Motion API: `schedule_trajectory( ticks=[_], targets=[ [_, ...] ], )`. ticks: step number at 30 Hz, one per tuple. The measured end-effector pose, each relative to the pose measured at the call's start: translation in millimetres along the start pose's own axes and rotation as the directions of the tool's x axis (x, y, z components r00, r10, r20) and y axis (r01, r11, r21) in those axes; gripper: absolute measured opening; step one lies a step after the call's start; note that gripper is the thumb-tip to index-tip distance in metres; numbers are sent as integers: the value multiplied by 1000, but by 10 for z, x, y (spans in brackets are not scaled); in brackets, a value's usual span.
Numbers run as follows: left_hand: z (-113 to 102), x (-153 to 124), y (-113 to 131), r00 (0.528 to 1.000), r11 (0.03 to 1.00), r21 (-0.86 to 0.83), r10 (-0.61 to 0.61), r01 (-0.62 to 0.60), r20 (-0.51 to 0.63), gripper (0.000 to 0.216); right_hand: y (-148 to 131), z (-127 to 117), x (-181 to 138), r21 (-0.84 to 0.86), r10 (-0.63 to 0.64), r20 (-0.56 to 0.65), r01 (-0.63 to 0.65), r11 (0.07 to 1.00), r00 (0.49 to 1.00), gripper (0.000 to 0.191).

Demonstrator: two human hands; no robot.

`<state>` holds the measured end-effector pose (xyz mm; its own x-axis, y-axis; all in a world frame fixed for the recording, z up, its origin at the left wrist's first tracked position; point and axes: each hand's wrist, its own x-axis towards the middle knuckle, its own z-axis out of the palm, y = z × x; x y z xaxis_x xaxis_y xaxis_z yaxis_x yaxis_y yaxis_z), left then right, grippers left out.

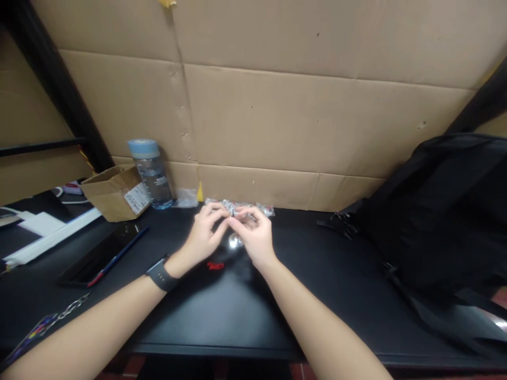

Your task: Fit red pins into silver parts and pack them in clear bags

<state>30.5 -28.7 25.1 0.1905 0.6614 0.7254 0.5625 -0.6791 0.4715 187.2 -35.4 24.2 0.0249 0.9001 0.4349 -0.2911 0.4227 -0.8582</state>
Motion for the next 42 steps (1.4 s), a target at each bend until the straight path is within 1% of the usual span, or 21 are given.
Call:
schedule_trajectory(
  ticks=[3,6,8,11,13,17,20,24,27,30,32,37,42],
  targets=[
    [-10,-3,12,999,996,84,28,-30,22,12,38,-5,12,-9,30,-15,-30,1000,999,21],
    [-2,-17,21,999,979,201,40,-39,0,12,54,-10,26,-36,50,-38,-51,998,998,21],
    [0,-22,25,999,970,241,25,-19,-23,11,37,-14,29,-81,63,-29,-65,995,998,21],
    [-8,-17,25,999,979,201,-16,24,-43,10,-22,-20,25,-157,66,16,-63,986,998,21],
    [-15,-10,22,999,987,157,-28,35,-46,11,-58,-26,22,-169,70,42,-62,984,997,21],
    [-14,-8,14,998,992,123,-34,39,-47,12,-56,-46,33,-158,89,90,-74,985,992,34],
    [-10,-12,7,998,996,80,-46,49,-39,13,3,-57,43,-200,1,98,19,980,995,31],
    [-14,-7,-19,997,998,8,-67,68,-32,13,42,-45,27,-274,-130,90,150,950,987,23],
    [-21,5,-43,995,995,-49,-93,91,-43,13,9,-26,7,-287,-177,88,195,938,980,22],
    [-42,20,-46,994,991,-99,-100,94,-51,11,-34,-10,1,-288,-190,88,208,935,978,22],
    [-66,29,-33,994,991,-95,-96,90,-55,11,-48,-4,2,-286,-182,89,200,937,979,22],
    [-99,29,-10,997,999,19,-48,50,-61,11,-37,-4,1,-246,-150,97,170,954,984,24],
    [-93,19,-48,998,999,39,-9,12,-63,12,-12,-21,5,-240,-114,72,129,962,991,27]
  ],
)
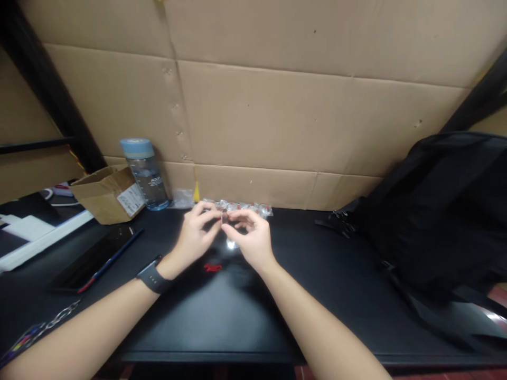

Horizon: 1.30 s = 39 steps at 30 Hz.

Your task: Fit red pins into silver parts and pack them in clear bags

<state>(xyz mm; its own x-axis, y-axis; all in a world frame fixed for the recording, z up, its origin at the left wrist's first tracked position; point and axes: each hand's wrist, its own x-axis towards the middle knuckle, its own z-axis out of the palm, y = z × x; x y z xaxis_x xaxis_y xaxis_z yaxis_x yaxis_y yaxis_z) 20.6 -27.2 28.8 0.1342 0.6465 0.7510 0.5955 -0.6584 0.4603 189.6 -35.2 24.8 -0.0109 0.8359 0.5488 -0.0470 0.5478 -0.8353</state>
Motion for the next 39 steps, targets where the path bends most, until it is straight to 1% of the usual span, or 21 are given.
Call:
schedule_trajectory(
  ticks=[5,10,14,16,21,26,30,35,37,39],
  targets=[
    [-33,15,-1,998,997,81,-4,9,-61,9,47,-21,14,-1,35,8,-35,999,999,29],
    [-26,15,20,999,997,81,-7,10,-31,9,87,-18,-2,-11,59,-3,-59,998,998,31],
    [-17,19,7,998,993,101,-60,60,-11,12,89,0,-11,14,34,23,-34,999,999,29],
    [-17,18,-10,998,989,138,-57,56,4,11,86,3,-10,15,13,33,-13,1000,999,27],
    [4,-23,-50,998,965,257,34,-44,43,13,86,-11,7,-1,14,31,-14,1000,999,27],
    [18,-63,-28,997,957,285,73,-63,-24,11,68,5,1,-13,32,12,-31,999,999,29],
    [-15,-59,6,990,939,324,134,-112,-45,14,28,42,-18,-5,18,-14,-18,1000,1000,29],
    [-44,-53,29,975,903,390,217,-179,-56,16,-13,52,-21,-3,22,-31,-22,1000,999,28],
    [-50,-53,32,966,887,415,250,-204,-61,14,-25,53,-24,25,38,-42,-37,999,998,29],
    [-60,-49,33,947,859,444,314,-254,-67,11,-38,59,-31,75,71,-55,-67,995,996,31]
  ],
)
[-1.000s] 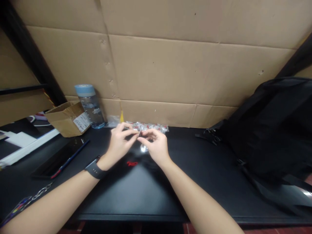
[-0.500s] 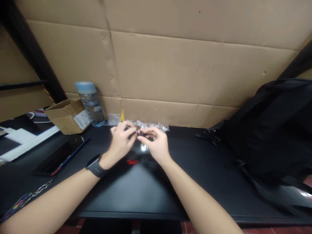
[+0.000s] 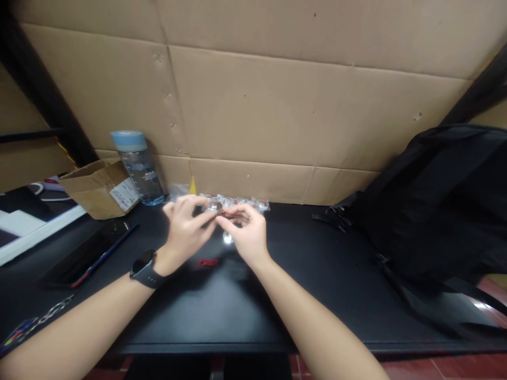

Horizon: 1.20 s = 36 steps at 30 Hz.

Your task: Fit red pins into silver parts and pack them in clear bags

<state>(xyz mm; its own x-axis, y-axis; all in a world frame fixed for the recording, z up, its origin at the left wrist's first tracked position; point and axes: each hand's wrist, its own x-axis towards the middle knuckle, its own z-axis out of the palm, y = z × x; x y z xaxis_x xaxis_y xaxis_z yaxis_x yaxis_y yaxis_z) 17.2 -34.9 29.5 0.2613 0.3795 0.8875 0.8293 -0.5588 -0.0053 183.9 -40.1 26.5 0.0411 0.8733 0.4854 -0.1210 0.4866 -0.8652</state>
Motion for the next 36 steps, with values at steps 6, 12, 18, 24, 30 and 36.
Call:
schedule_trajectory(
  ticks=[6,12,18,24,30,36],
  targets=[
    [-37,34,-24,977,971,142,205,-194,-65,8,-31,17,-11,74,70,-8,-69,995,998,33],
    [-10,53,-6,998,996,74,56,-54,-21,8,-5,5,17,16,49,11,-50,999,999,24],
    [42,30,6,1000,999,-19,-29,29,4,8,67,-73,61,-132,-90,59,98,986,994,16],
    [0,39,53,990,989,-78,-118,124,80,10,42,-122,82,-389,-195,162,244,888,967,5],
    [-40,85,80,925,936,-209,-209,283,319,21,64,-155,93,-494,-202,253,305,814,946,11],
    [86,29,-4,887,946,-188,-163,265,432,10,78,-205,126,-534,-212,266,327,780,940,17]
  ],
)
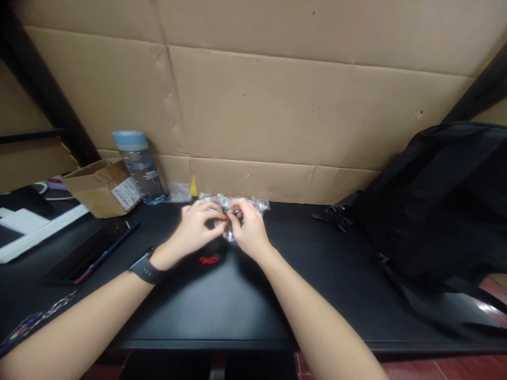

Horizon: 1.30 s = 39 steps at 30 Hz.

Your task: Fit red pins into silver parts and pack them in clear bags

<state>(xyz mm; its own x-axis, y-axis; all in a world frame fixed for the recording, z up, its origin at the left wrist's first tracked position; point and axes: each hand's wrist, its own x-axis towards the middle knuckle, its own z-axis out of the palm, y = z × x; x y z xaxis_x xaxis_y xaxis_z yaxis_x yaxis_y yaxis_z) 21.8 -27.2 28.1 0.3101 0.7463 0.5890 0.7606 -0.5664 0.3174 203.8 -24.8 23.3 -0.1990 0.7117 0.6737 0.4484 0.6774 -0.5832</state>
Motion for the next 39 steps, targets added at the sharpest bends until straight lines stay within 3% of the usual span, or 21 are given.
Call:
schedule_trajectory(
  ticks=[5,8,12,15,22,25,28,32,35,39],
  targets=[
    [-5,11,-83,1000,1000,27,9,-8,-26,7,68,-10,14,-29,-14,75,17,999,997,23],
    [-22,26,-156,998,998,58,-21,24,-62,8,192,-45,10,-167,-9,166,37,985,986,31],
    [-23,45,-279,998,997,54,-55,56,-28,11,357,-61,-15,-278,77,416,46,959,906,19],
    [-15,55,-347,995,995,22,-94,94,14,15,396,-27,-30,-239,80,483,43,970,872,14],
    [2,83,-368,974,967,-142,-194,210,116,20,379,-12,14,-237,92,380,1,971,920,14],
    [60,82,-377,960,923,-285,-215,259,177,19,356,-3,41,-105,126,253,-103,989,959,14],
    [137,74,-385,954,867,-413,-198,278,227,21,331,50,33,94,210,172,-228,969,963,16],
    [206,63,-367,954,823,-494,-184,281,236,24,326,137,-8,331,336,199,-386,861,920,24],
    [223,64,-361,955,807,-520,-175,279,241,24,330,156,-21,452,350,212,-409,792,912,28],
    [227,68,-392,959,799,-540,-159,265,235,25,314,123,-10,489,337,263,-426,761,904,45]
  ],
)
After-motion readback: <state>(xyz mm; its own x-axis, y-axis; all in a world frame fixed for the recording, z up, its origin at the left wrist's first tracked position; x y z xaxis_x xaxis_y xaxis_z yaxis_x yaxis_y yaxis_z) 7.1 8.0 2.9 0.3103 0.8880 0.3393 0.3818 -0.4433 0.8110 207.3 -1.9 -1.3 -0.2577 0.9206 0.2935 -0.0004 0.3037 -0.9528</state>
